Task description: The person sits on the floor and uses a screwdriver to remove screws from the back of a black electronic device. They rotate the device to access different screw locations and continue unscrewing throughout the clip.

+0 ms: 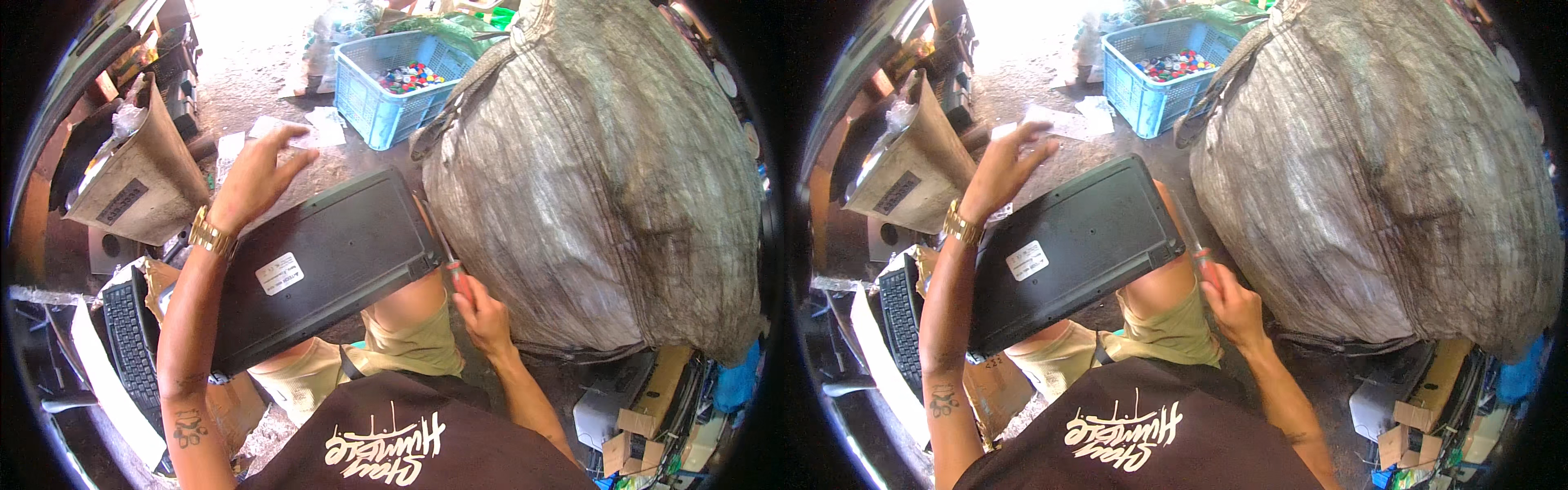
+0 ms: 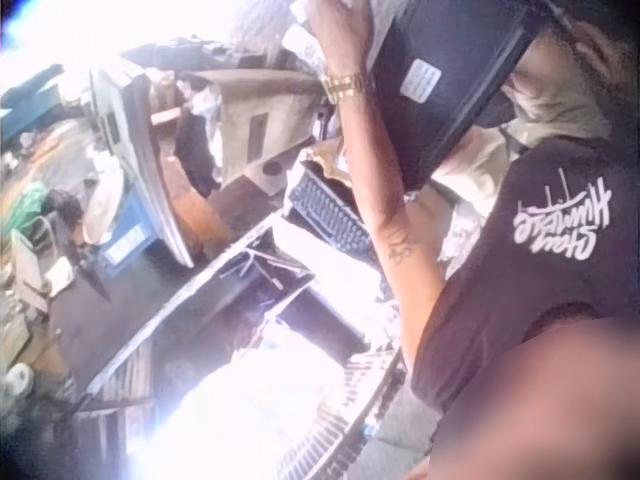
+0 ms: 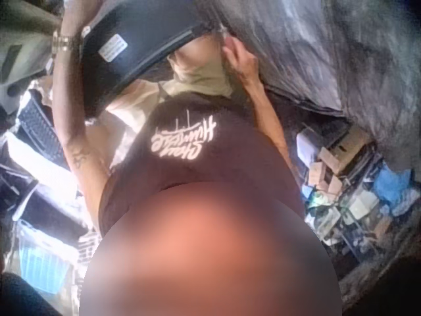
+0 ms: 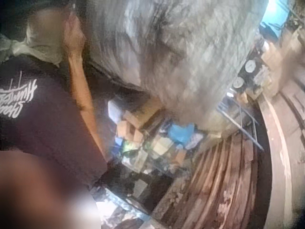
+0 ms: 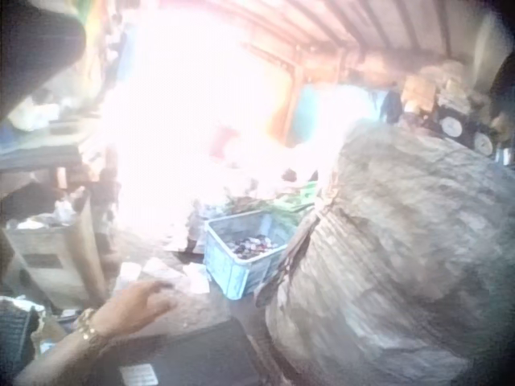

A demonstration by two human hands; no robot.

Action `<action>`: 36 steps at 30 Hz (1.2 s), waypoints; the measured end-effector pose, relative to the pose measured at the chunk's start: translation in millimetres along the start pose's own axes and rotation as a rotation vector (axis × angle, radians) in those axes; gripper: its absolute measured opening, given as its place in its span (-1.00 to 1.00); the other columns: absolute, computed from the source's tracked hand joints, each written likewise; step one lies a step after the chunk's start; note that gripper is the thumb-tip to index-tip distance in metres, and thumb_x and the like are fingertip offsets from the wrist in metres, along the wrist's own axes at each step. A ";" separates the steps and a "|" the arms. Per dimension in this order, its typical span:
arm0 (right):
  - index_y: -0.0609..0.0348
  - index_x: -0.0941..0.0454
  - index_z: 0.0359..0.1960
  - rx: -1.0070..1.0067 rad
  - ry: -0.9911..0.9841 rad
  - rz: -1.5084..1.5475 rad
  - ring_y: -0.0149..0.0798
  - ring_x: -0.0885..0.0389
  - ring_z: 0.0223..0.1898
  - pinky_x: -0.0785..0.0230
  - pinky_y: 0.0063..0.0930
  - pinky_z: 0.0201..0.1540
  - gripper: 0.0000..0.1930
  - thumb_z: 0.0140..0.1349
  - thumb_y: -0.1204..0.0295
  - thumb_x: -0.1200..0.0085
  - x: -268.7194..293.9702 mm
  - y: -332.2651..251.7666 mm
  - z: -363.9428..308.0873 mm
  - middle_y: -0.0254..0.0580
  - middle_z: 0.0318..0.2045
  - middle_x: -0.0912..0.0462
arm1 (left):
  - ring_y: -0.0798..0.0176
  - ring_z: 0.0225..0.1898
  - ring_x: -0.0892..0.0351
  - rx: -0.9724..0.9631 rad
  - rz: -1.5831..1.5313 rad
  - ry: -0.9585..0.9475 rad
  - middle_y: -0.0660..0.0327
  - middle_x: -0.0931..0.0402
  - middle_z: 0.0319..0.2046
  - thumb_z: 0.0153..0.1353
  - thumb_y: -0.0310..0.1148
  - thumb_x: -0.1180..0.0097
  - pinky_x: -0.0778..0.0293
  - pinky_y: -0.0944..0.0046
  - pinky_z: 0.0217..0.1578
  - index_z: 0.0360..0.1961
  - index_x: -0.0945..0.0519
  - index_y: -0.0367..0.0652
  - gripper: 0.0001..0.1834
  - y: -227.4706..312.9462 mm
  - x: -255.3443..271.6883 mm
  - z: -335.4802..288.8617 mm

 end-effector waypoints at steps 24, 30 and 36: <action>0.28 -0.57 0.33 -0.432 -0.079 0.687 -0.34 -0.60 -0.02 -0.37 -0.43 0.21 -0.57 0.51 0.37 -0.21 -31.7 -6.2 79.0 -0.26 -0.09 -0.62 | 0.28 0.16 -0.56 0.909 -0.411 0.703 0.13 -0.65 0.16 0.66 -0.10 -0.01 -0.43 0.27 0.24 0.37 -0.52 -0.35 -0.46 -68.2 49.7 -314.0; 0.29 -0.48 0.44 -0.178 0.137 0.582 -0.26 -0.54 0.28 -0.34 -0.30 0.35 -0.51 0.62 0.26 -0.05 -5.3 -52.0 126.1 -0.04 0.30 -0.57 | 0.21 0.23 -0.53 0.659 -0.347 0.986 0.03 -0.61 0.20 0.57 -0.18 -0.16 -0.40 0.19 0.28 0.37 -0.48 -0.43 -0.44 -2.7 97.2 -272.1; 0.20 -0.47 0.43 0.021 0.253 0.737 -0.28 -0.74 -0.05 -0.72 -0.41 -0.25 -0.51 0.55 0.31 -0.12 -12.8 -68.1 282.7 -0.08 0.16 -0.67 | 0.15 0.00 -0.68 0.388 -0.276 0.865 -0.05 -0.69 0.05 0.46 0.03 -0.26 -0.54 0.19 0.10 0.36 -0.48 -0.44 -0.26 -26.6 202.9 -117.3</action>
Point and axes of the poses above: each hand's wrist, its own z-axis towards the middle knuckle, its own x-axis out of the back of the hand, y = z × x, the point moved 8 cm from there along z, towards the middle knuckle
